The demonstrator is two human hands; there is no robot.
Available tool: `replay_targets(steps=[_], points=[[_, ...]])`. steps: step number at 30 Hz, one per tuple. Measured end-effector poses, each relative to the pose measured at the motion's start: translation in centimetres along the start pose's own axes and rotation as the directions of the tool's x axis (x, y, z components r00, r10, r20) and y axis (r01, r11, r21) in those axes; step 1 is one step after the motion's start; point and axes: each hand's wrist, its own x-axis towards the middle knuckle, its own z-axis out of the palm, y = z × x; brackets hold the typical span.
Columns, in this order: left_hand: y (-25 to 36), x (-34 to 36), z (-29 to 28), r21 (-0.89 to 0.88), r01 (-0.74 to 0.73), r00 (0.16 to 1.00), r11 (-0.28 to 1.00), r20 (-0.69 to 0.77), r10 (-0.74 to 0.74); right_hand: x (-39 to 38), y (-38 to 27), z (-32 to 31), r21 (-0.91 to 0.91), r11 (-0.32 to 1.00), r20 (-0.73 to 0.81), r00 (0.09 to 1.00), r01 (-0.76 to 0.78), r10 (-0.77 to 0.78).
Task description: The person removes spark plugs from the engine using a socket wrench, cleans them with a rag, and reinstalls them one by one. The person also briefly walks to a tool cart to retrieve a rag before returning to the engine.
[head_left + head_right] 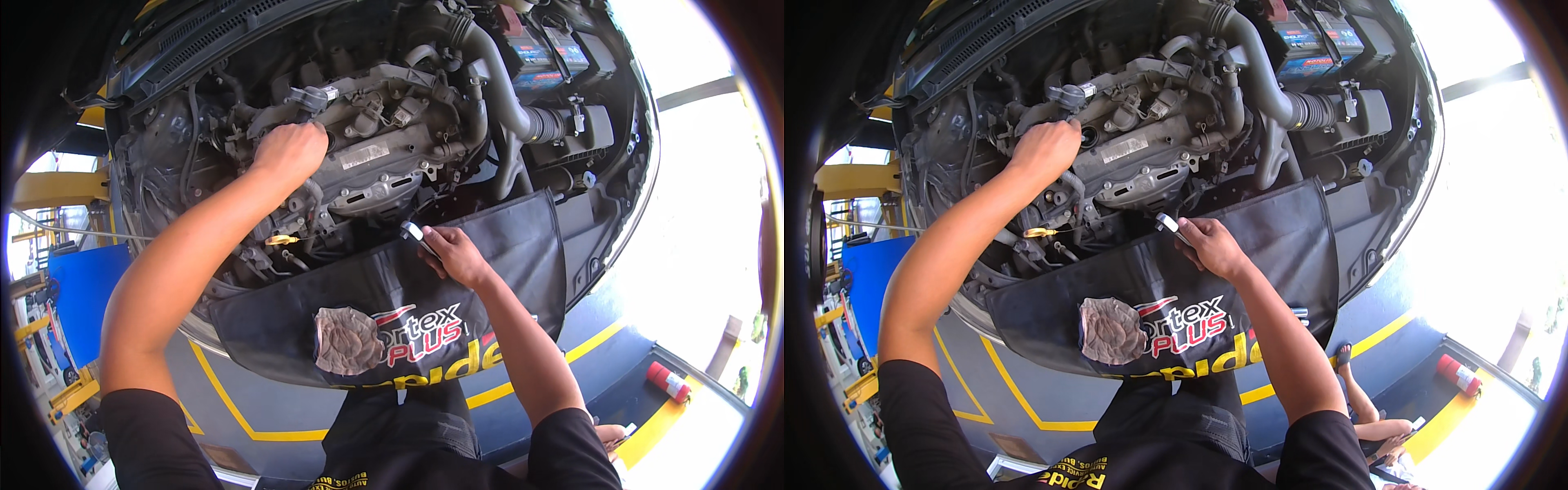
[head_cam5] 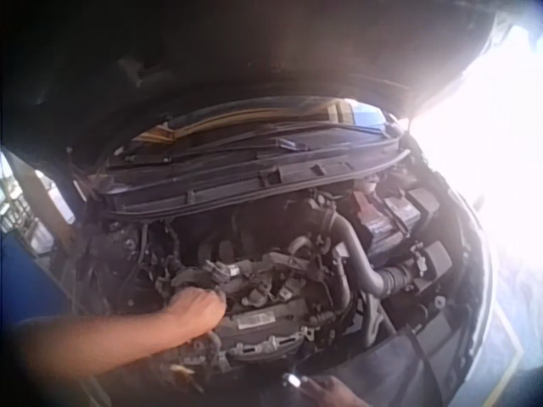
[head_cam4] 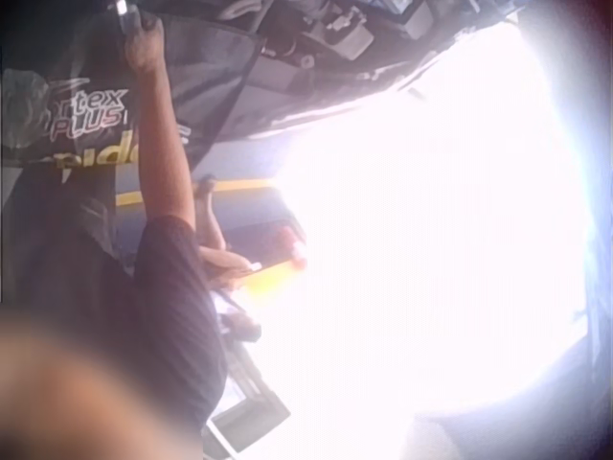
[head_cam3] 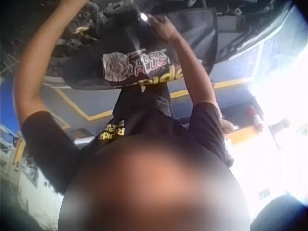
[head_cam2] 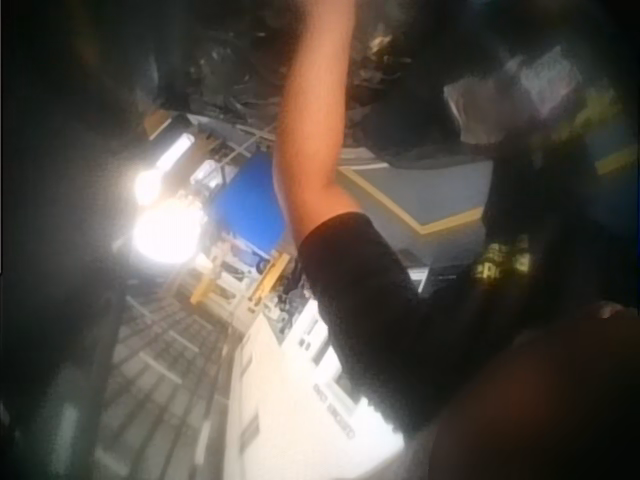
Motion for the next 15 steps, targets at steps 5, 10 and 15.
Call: replay_targets(steps=[5, 10, 15], points=[[-0.5, 0.1, 0.5, 0.031, -0.131, 0.96, 0.991, -0.245, 0.134, 0.0, 0.2, -0.2, -0.009, 1.0, 0.004, 1.0, 0.019, -0.019], [-1.5, -0.3, 1.2, 0.006, -0.266, 0.912, 0.964, -0.321, 0.254, -0.3, -1.5, 0.5, 0.074, 0.991, -0.011, 0.994, -0.11, 0.112], [-1.5, -1.6, 2.7, -0.305, -0.099, 0.93, 0.947, -0.367, -0.021, 2.3, -8.0, 1.2, -0.185, 0.965, -0.077, 0.976, 0.187, -0.204]])
